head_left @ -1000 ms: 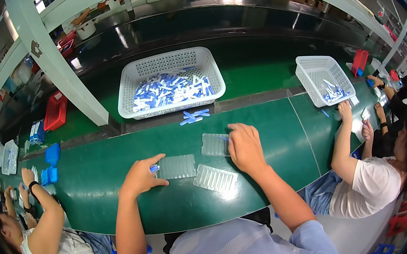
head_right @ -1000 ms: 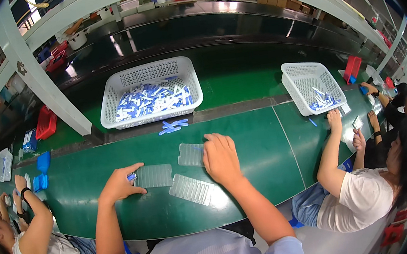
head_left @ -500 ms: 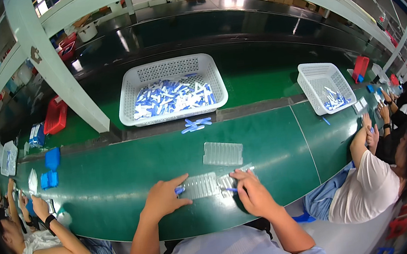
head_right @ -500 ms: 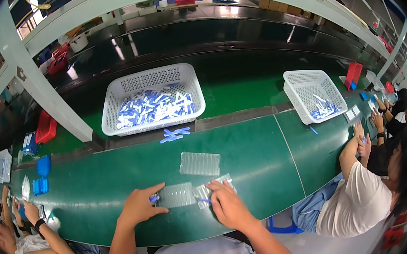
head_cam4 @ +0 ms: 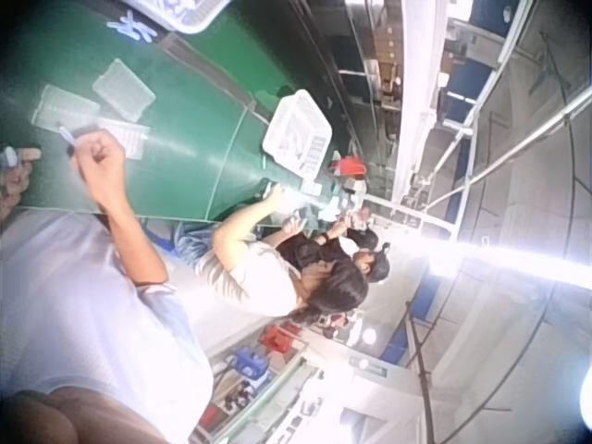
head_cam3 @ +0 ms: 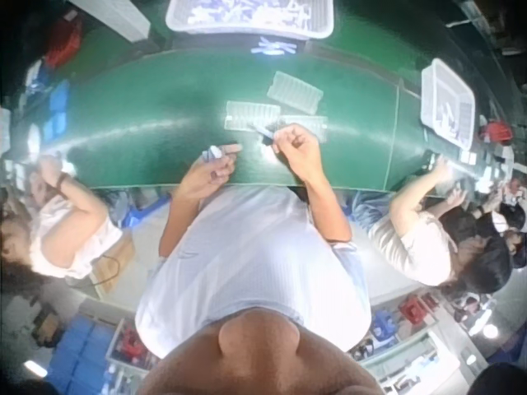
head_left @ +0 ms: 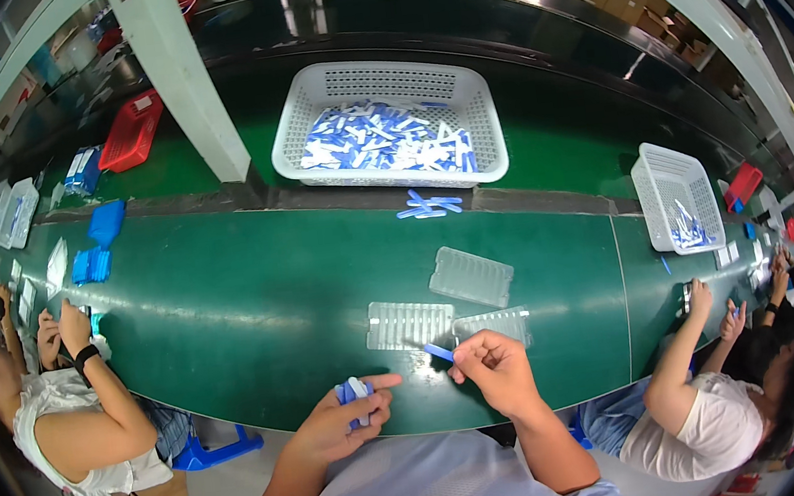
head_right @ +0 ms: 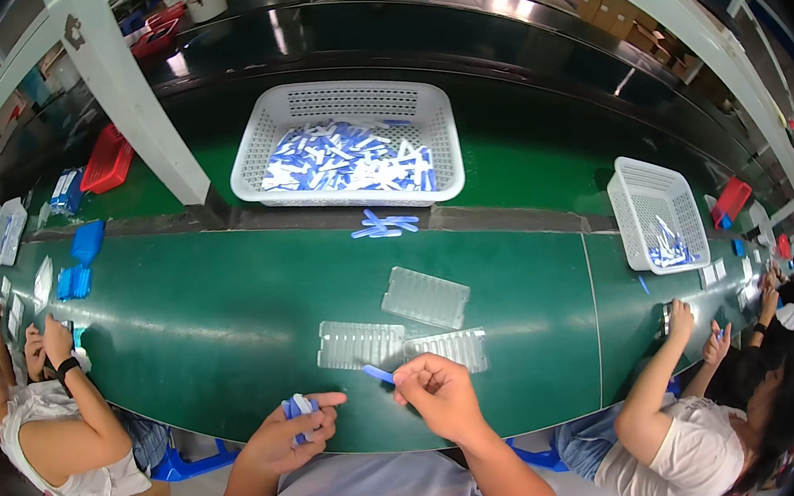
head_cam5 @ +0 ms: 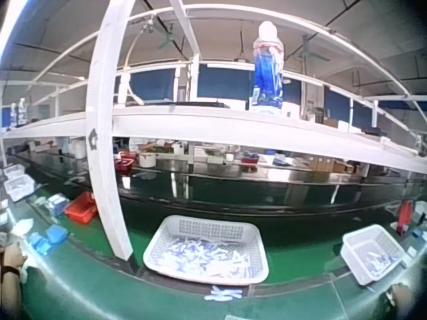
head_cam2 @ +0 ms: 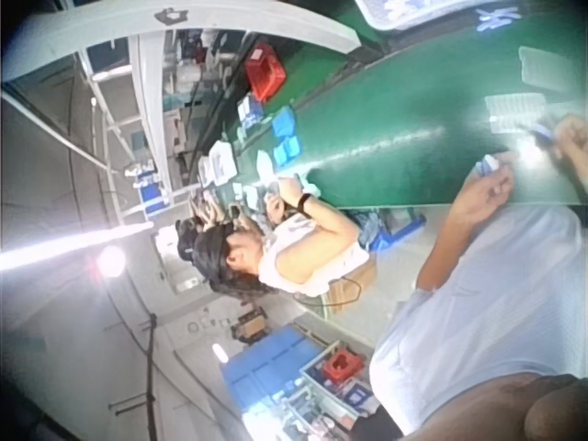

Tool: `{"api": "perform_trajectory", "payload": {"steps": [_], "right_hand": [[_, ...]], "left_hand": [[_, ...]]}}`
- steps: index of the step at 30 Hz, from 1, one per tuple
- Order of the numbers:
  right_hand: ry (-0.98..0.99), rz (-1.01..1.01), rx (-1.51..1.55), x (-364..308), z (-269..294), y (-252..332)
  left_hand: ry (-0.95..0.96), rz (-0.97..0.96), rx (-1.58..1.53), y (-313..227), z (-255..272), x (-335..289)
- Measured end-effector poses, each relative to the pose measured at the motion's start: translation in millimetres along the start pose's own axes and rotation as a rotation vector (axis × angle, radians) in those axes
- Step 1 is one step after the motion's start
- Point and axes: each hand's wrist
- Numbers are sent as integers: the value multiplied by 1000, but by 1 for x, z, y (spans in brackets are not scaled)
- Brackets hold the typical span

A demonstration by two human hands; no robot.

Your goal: The person places plastic strips into the slots of clear plastic trays by hand and grabs additional strips from a basket.

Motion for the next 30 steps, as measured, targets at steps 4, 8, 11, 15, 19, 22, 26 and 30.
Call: {"api": "perform_trajectory", "payload": {"steps": [4, 8, 11, 15, 19, 22, 26, 30], "right_hand": [[44, 41, -172, 39, -6, 2], [276, -127, -620, 89, -20, 16], [400, 163, -907, 108, -36, 18], [293, 399, -1329, 108, -46, 18], [262, 409, -1249, 109, -40, 9], [158, 540, -1053, 89, -52, 23], [475, 273, -781, 68, -66, 31], [390, 18, -663, 66, -56, 25]], "left_hand": [[-22, -41, 92, -5, 6, 0], [-100, -63, 312, -20, 11, 9], [-126, -63, 313, -29, 8, 11], [-128, -58, 236, -41, 6, 8], [-88, -33, 180, -47, 8, 5], [-88, -41, 283, -48, -3, 4], [-33, 14, 473, -41, 10, 7], [-136, -96, 501, -40, -11, 9]]}}
Point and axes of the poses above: each hand's wrist, its own x-axis towards the middle knuckle, its own z-axis out of the back of the hand, y = z × x, and after that the axes turned 6 degrees about y, right-handed
